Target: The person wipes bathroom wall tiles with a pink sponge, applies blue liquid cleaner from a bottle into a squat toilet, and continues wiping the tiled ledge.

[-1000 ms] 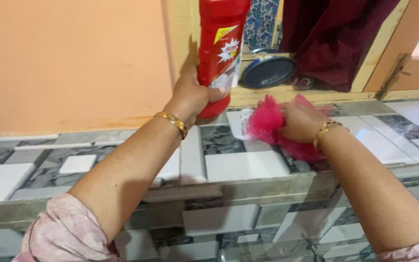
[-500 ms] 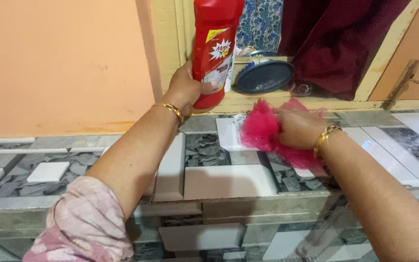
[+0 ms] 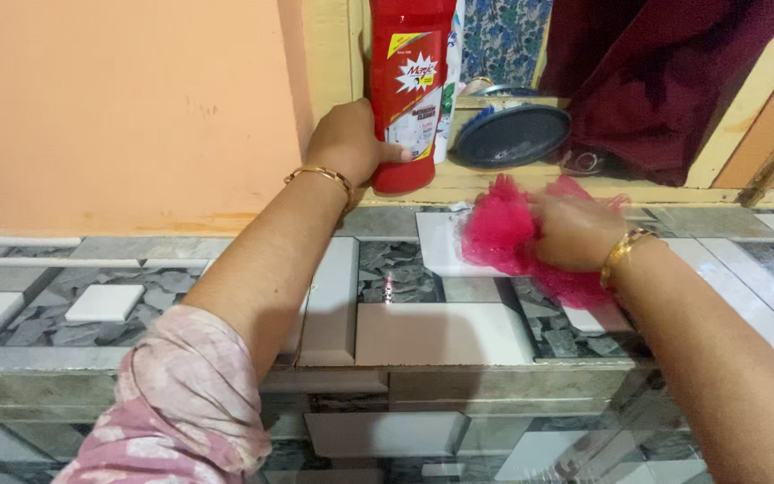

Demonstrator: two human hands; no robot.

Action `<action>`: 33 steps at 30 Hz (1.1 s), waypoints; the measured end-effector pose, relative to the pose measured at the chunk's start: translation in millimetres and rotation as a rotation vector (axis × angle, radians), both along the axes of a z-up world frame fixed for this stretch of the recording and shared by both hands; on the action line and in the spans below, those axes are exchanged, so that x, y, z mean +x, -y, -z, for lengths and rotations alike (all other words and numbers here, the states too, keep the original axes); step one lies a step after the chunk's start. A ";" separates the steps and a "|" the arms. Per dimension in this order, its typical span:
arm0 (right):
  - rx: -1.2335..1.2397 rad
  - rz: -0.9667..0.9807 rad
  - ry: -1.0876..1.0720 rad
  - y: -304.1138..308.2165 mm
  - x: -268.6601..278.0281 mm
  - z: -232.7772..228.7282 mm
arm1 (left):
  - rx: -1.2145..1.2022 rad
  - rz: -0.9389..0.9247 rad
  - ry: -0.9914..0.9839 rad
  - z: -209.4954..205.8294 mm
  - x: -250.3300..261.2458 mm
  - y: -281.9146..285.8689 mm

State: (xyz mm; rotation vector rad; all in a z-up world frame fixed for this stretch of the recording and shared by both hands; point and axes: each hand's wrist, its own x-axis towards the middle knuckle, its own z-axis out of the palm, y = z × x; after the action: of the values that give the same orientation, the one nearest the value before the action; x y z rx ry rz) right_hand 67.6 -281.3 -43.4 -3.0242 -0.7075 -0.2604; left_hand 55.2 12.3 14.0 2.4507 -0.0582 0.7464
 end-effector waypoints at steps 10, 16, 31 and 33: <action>-0.049 0.027 0.025 -3.5 1.7 0.8 | 0.041 -0.081 0.068 5.7 0.2 2.9; -0.060 0.029 0.052 -1.6 8.2 6.9 | 0.135 -0.139 0.149 10.1 -3.8 7.5; -0.022 0.139 -0.002 -5.5 7.4 5.5 | 0.494 -0.012 0.215 7.8 -37.3 -4.5; -0.107 0.142 0.033 -8.7 3.6 4.5 | 0.476 0.029 0.243 9.2 -52.8 -15.3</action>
State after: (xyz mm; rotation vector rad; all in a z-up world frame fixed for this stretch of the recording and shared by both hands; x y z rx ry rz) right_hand 71.3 -272.6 -47.9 -3.1845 -0.5251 -0.2859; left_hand 2.4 27.6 4.7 2.7746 -0.4060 1.1193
